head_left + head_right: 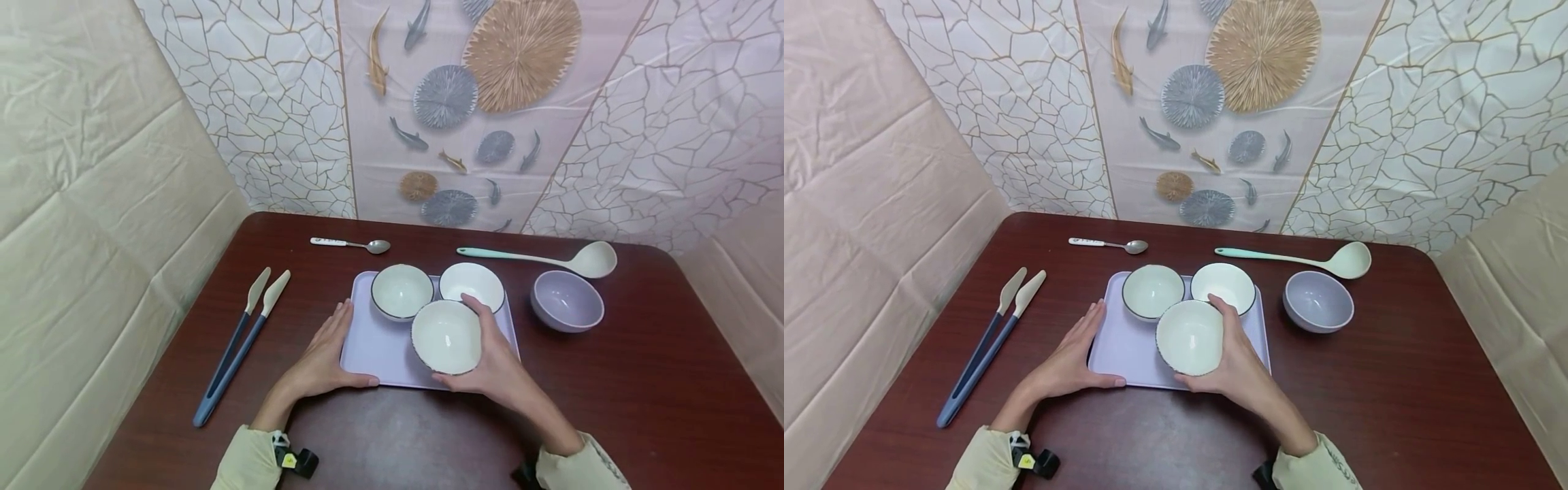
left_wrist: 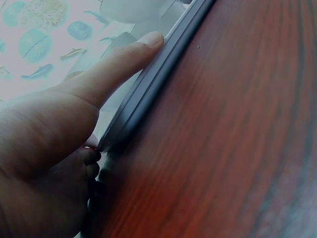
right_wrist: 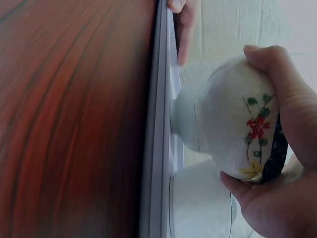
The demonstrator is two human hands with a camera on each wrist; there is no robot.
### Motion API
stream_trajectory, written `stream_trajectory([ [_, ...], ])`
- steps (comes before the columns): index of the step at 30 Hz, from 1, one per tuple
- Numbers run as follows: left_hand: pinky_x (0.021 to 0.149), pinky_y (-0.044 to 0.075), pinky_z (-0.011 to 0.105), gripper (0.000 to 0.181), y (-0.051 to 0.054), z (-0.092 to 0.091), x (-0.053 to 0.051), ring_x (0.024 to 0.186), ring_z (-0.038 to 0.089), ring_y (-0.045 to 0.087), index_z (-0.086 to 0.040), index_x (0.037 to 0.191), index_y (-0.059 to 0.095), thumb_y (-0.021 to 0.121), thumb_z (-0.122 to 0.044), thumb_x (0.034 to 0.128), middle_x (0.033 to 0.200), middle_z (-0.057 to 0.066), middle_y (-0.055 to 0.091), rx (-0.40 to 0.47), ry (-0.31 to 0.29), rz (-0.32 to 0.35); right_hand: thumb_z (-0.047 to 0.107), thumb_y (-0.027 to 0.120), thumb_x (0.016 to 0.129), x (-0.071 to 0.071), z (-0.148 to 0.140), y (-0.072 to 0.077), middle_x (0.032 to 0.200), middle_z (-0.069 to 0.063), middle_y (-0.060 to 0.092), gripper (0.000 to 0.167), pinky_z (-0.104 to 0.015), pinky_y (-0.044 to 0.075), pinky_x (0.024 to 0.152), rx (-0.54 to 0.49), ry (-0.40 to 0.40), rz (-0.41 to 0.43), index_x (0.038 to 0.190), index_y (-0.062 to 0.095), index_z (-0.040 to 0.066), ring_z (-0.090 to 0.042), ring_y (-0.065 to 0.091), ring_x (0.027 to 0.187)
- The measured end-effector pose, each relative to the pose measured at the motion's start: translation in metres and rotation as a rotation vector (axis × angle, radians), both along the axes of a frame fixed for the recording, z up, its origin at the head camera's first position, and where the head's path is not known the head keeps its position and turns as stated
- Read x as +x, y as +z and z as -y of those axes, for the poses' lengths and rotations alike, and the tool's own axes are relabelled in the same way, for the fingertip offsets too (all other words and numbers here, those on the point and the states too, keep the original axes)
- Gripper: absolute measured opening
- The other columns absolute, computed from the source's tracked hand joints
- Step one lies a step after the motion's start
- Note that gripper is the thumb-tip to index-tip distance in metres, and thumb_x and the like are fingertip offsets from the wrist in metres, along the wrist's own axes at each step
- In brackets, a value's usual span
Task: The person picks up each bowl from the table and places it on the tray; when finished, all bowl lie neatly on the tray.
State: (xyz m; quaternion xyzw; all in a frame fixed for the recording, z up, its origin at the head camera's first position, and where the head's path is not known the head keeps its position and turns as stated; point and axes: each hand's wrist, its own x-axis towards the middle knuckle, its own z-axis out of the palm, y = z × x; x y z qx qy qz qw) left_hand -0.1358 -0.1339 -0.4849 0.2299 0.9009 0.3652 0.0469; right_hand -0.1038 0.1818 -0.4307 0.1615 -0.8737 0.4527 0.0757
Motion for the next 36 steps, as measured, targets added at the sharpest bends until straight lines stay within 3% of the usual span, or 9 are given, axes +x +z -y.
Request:
stream_trajectory([
  [11,0.116,0.009,0.048,0.136,-0.002,0.0,0.0,0.148,0.025,0.003,-0.002,0.156,0.007,0.081,-0.068,0.0634,0.162,0.014,0.007,0.008,-0.002,-0.027,0.046,0.096,0.052,-0.002,0.033,0.0,0.141,0.001,0.043,0.124,-0.048,0.041,0.098,-0.063,0.117,0.068,0.151,0.025,0.019,-0.019,0.048,0.121],
  [27,0.116,0.009,0.051,0.136,-0.002,0.001,0.0,0.148,0.026,0.002,-0.002,0.157,0.006,0.082,-0.066,0.0633,0.163,0.013,0.006,0.013,-0.008,-0.021,0.054,0.094,0.049,0.003,0.051,-0.015,0.136,0.002,0.04,0.125,-0.043,0.043,0.097,0.004,0.101,0.028,0.149,0.027,0.02,-0.012,0.047,0.119],
  [36,0.116,0.009,0.051,0.135,-0.001,0.001,0.0,0.148,0.027,0.002,-0.002,0.157,0.007,0.084,-0.061,0.0638,0.163,0.012,0.007,0.025,-0.014,-0.027,0.052,0.095,0.049,0.002,0.054,-0.02,0.137,-0.001,0.042,0.124,-0.043,0.043,0.098,-0.021,0.117,0.025,0.146,0.027,0.015,-0.014,0.047,0.12],
])
